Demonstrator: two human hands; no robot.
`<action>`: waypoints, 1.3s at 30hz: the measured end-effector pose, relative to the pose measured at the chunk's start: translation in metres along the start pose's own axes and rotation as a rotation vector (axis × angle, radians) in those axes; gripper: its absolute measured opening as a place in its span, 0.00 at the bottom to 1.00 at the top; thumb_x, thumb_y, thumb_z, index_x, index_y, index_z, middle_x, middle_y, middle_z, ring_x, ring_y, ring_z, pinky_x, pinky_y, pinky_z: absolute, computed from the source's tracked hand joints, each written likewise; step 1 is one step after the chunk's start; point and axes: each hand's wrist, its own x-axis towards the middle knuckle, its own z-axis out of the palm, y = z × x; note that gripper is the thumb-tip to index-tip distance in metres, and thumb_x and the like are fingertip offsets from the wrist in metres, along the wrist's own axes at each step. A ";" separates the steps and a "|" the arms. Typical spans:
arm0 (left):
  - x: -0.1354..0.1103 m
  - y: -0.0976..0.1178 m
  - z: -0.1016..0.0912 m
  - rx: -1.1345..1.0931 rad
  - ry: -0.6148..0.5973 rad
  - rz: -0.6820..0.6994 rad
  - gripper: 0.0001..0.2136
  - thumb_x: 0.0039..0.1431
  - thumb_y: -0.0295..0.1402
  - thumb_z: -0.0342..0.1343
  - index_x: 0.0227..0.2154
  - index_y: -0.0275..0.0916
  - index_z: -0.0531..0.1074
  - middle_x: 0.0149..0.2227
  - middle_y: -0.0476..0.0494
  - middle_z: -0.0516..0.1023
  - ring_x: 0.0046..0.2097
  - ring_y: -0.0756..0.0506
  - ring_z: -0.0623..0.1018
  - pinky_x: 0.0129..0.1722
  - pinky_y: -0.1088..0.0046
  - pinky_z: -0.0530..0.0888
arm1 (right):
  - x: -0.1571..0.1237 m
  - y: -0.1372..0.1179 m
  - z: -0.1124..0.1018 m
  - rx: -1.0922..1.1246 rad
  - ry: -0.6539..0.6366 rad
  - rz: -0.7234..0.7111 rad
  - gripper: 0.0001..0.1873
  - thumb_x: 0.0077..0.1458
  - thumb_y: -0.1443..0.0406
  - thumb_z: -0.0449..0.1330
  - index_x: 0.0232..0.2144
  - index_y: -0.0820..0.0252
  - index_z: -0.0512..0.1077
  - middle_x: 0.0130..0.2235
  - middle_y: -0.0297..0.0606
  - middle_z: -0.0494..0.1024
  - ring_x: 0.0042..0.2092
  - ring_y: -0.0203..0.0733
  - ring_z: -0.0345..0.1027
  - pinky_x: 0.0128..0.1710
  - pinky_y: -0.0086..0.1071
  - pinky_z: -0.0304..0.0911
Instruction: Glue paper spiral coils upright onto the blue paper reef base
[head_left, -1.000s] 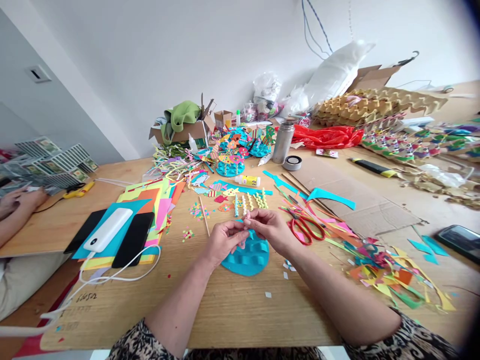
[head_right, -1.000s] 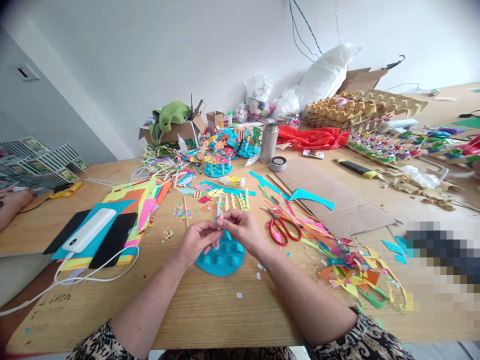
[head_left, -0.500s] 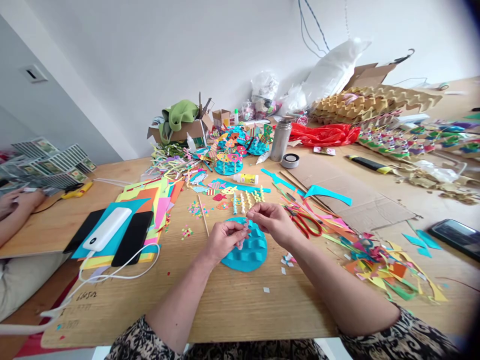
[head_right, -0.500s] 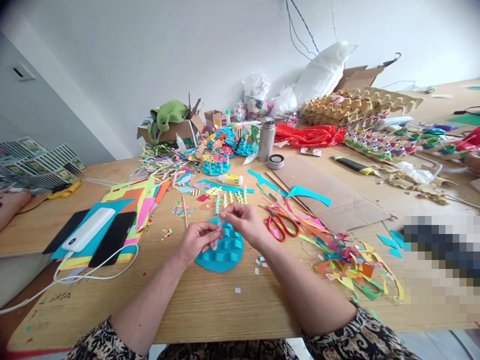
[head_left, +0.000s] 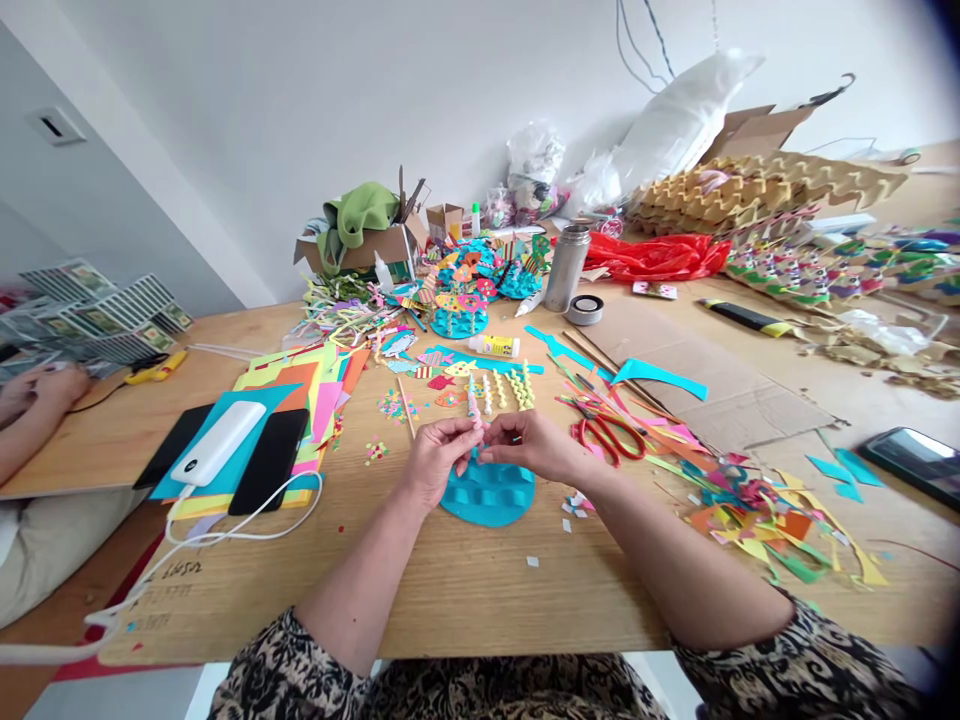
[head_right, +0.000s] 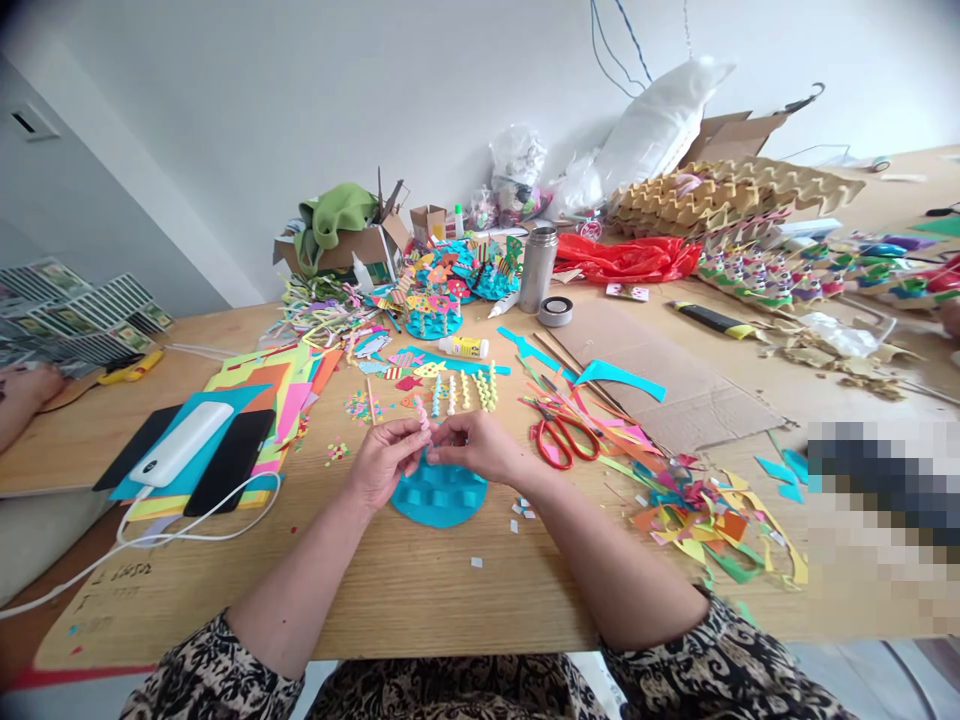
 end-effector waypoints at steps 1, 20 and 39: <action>0.000 -0.001 0.000 0.008 -0.007 -0.001 0.12 0.40 0.35 0.67 0.29 0.33 0.79 0.20 0.49 0.73 0.18 0.57 0.64 0.12 0.82 0.58 | 0.000 0.000 0.001 -0.008 -0.008 -0.008 0.15 0.41 0.55 0.67 0.26 0.63 0.75 0.22 0.32 0.74 0.24 0.32 0.61 0.24 0.27 0.55; -0.003 0.012 -0.008 0.309 -0.046 0.215 0.10 0.43 0.37 0.66 0.27 0.36 0.77 0.29 0.46 0.76 0.19 0.57 0.65 0.15 0.80 0.58 | -0.004 0.004 0.002 -0.204 -0.154 -0.002 0.06 0.45 0.65 0.62 0.25 0.64 0.74 0.22 0.31 0.72 0.23 0.30 0.59 0.20 0.24 0.53; -0.014 0.005 0.003 0.352 -0.368 0.201 0.07 0.46 0.35 0.65 0.26 0.36 0.76 0.28 0.46 0.73 0.29 0.49 0.76 0.32 0.71 0.74 | -0.036 0.005 -0.002 -0.333 -0.229 -0.088 0.05 0.47 0.63 0.65 0.27 0.59 0.79 0.32 0.36 0.75 0.34 0.37 0.67 0.35 0.30 0.61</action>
